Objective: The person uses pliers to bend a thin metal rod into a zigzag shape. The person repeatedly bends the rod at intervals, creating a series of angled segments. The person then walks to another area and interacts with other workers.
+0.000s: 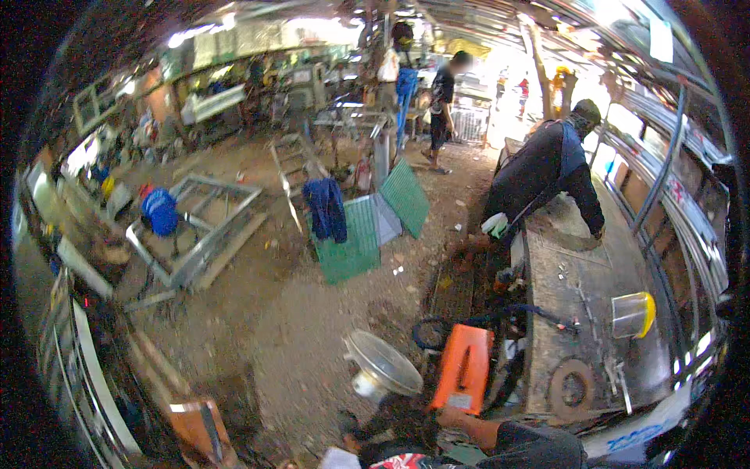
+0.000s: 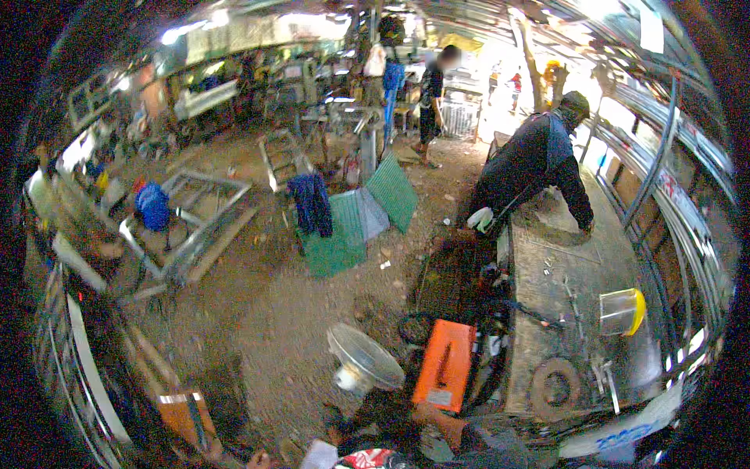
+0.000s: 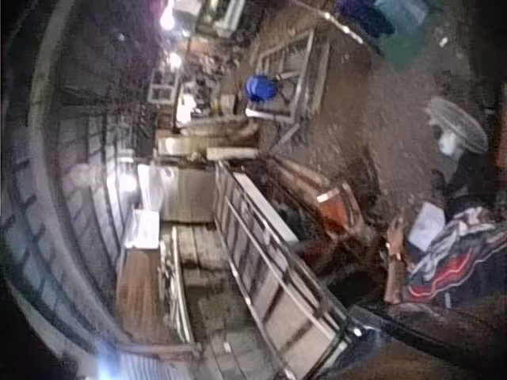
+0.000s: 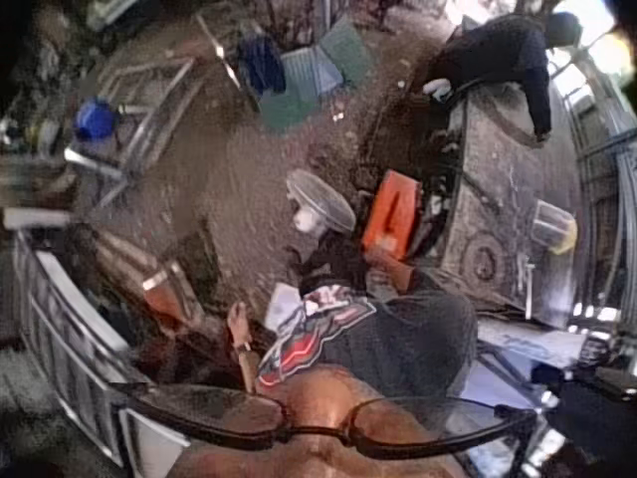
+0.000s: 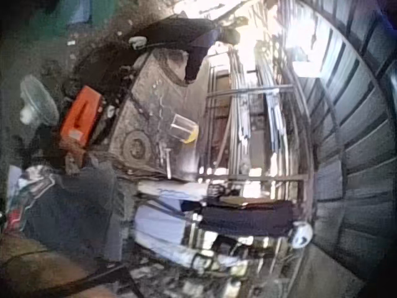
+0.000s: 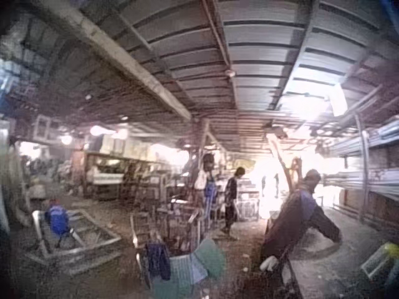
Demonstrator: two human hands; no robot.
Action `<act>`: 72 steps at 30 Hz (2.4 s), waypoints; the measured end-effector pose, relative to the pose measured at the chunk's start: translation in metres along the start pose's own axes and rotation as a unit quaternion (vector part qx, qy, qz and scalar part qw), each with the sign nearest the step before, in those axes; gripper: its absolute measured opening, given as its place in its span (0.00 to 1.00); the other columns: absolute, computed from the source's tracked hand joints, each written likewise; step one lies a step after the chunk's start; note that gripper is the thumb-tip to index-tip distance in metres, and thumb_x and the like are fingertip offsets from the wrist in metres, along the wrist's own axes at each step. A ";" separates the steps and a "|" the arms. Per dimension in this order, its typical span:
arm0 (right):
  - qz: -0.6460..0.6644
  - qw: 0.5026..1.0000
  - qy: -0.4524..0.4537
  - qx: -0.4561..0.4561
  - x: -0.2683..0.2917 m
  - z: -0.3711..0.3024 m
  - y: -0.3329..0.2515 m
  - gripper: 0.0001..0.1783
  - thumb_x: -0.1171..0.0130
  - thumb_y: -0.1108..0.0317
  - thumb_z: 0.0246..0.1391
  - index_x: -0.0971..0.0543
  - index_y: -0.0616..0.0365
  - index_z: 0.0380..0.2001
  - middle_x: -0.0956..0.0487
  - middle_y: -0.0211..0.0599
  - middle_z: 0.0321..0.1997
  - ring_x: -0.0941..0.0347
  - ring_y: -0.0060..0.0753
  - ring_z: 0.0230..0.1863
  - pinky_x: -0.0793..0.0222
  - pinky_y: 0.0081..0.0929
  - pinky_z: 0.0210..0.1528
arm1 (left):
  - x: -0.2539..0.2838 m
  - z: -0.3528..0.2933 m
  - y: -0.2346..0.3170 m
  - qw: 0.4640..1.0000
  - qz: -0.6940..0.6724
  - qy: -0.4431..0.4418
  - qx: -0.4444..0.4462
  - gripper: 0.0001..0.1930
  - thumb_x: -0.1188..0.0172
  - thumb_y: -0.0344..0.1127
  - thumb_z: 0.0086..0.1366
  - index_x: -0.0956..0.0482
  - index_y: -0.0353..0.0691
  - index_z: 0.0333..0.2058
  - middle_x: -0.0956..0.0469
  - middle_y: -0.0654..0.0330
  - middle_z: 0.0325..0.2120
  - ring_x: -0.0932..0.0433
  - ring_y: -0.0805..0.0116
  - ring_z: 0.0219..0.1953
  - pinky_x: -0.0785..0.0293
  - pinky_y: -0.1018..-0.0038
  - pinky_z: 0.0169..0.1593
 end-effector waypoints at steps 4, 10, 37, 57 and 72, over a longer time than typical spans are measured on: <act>0.010 0.993 0.006 0.118 0.026 0.020 -0.185 0.30 0.39 0.45 0.56 0.18 0.52 0.56 0.15 0.52 0.49 0.18 0.53 0.49 0.23 0.47 0.51 | 0.067 0.104 0.014 0.991 0.123 -0.028 0.050 0.28 0.42 0.50 0.74 0.27 0.37 0.64 0.18 0.50 0.53 0.18 0.56 0.53 0.24 0.61 0.57; 0.186 0.965 0.074 0.172 0.104 0.082 -0.301 0.27 0.39 0.46 0.59 0.17 0.50 0.55 0.13 0.45 0.43 0.17 0.46 0.42 0.23 0.42 0.48 | 0.080 0.217 0.138 0.989 0.134 -0.036 0.054 0.24 0.43 0.52 0.74 0.21 0.43 0.59 0.15 0.60 0.46 0.17 0.59 0.47 0.20 0.58 0.49; 0.150 0.516 0.614 0.579 0.715 -0.098 -0.662 0.19 0.46 0.58 0.71 0.18 0.62 0.51 0.15 0.38 0.40 0.22 0.43 0.39 0.25 0.41 0.45 | -0.193 0.918 0.440 0.915 0.278 -0.257 -0.140 0.20 0.41 0.50 0.69 0.16 0.40 0.47 0.14 0.50 0.39 0.14 0.54 0.35 0.18 0.58 0.42; 0.314 0.731 0.596 0.109 0.940 0.363 -0.104 0.15 0.37 0.73 0.62 0.19 0.61 0.52 0.18 0.34 0.47 0.24 0.22 0.48 0.27 0.25 0.47 | -0.813 0.949 0.697 0.840 0.295 -0.430 -0.146 0.15 0.42 0.47 0.71 0.14 0.43 0.44 0.15 0.51 0.42 0.17 0.53 0.40 0.20 0.58 0.44; 0.532 0.755 0.330 -0.195 0.866 0.629 0.131 0.16 0.34 0.64 0.57 0.15 0.62 0.45 0.15 0.41 0.32 0.22 0.33 0.25 0.27 0.35 0.25 | -1.124 0.981 0.798 0.817 0.334 -0.458 -0.105 0.13 0.41 0.43 0.70 0.15 0.42 0.42 0.15 0.49 0.40 0.17 0.54 0.38 0.20 0.60 0.43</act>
Point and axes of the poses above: each hand's wrist, its own z-axis towards the middle knuckle, its own x-axis out of the back of the hand, y = z × x, the point moved 1 cm from there along z, towards the middle knuckle
